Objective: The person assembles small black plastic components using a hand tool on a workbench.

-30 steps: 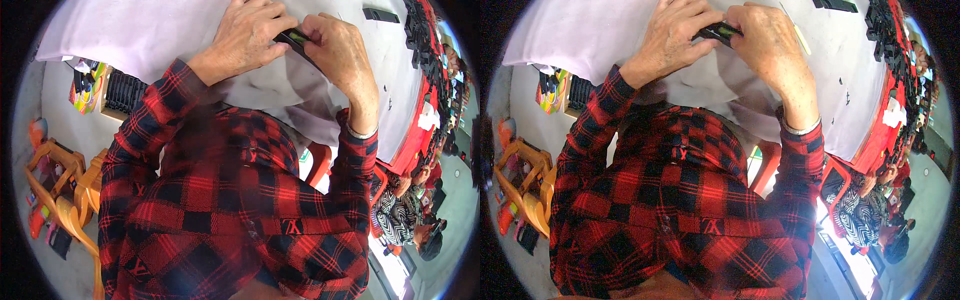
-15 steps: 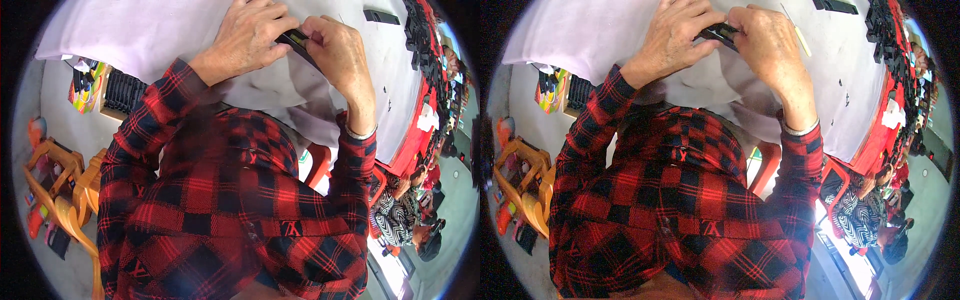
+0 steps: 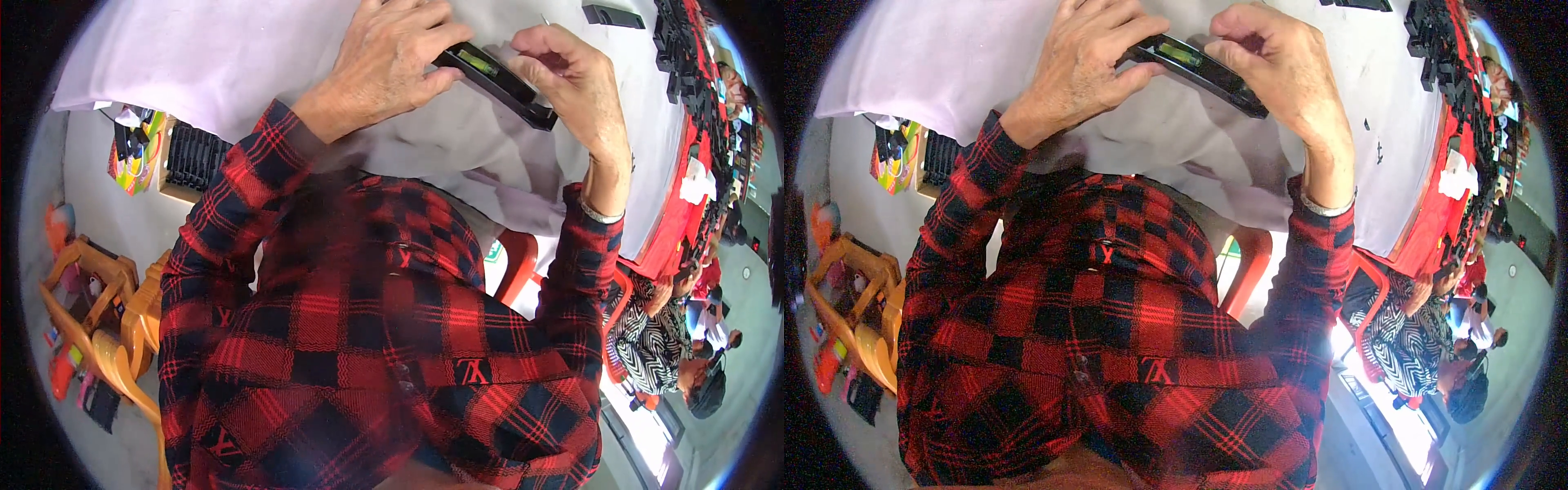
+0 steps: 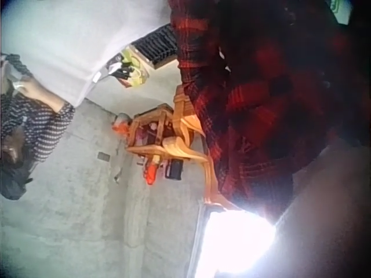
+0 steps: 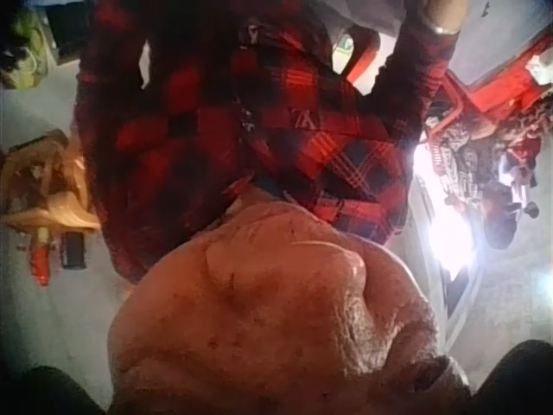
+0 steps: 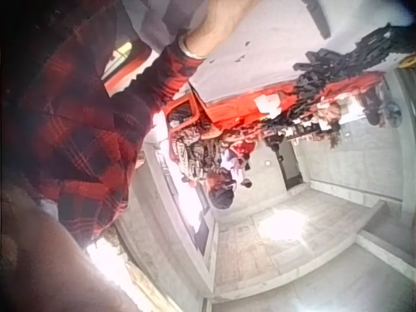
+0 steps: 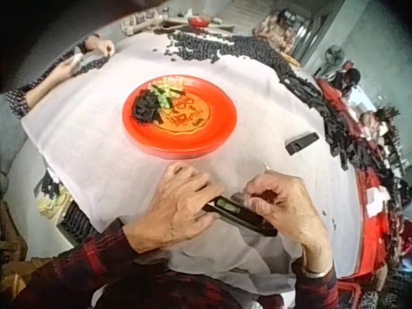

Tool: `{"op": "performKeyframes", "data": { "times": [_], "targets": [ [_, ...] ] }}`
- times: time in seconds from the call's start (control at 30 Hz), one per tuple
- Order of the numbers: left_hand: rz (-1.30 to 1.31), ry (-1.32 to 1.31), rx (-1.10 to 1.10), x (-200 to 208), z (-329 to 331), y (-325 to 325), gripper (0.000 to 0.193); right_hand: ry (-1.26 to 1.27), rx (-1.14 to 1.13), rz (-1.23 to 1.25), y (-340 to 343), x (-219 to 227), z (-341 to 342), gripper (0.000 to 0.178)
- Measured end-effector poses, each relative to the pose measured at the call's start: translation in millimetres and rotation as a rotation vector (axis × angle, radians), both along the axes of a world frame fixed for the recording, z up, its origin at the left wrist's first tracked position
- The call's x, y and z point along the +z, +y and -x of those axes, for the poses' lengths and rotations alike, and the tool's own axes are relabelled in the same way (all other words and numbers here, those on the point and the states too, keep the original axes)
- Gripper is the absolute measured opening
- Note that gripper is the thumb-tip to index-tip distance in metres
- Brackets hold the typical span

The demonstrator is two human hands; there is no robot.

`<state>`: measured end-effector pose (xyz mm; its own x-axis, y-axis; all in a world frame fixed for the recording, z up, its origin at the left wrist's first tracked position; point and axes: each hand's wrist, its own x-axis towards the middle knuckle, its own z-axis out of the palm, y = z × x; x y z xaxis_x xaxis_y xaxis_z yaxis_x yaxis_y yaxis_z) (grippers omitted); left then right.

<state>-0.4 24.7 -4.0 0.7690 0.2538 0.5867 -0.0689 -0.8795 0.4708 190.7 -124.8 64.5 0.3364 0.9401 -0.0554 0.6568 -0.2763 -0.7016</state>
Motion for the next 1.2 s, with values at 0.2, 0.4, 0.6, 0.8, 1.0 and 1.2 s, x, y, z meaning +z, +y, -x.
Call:
{"op": "performKeyframes", "data": {
  "times": [0.2,0.4,0.6,0.8,1.0,1.2],
  "targets": [
    [-0.004,0.028,0.002,5.7,-1.4,0.6,0.039,0.023,-0.040,-0.102,-8.9,-18.9,12.7,0.010],
    [-0.024,0.025,0.008,4.6,-2.4,1.9,0.040,-0.164,0.024,-0.092,-3.1,-18.9,17.8,0.013],
    [-0.032,0.013,0.005,5.9,0.9,-0.1,0.040,-0.138,0.065,0.032,-3.2,-14.0,12.3,0.016],
    [-0.071,0.011,0.000,8.3,1.7,-1.2,0.039,0.137,0.171,0.122,4.9,-13.2,-2.1,0.022],
    [-0.142,-0.001,0.006,9.0,2.9,-2.2,0.041,0.188,0.296,0.197,36.9,1.3,-2.4,0.024],
    [-0.149,0.001,0.016,6.3,3.5,-2.8,0.042,0.250,0.293,0.235,46.2,6.6,4.7,0.025]
  ]
}}
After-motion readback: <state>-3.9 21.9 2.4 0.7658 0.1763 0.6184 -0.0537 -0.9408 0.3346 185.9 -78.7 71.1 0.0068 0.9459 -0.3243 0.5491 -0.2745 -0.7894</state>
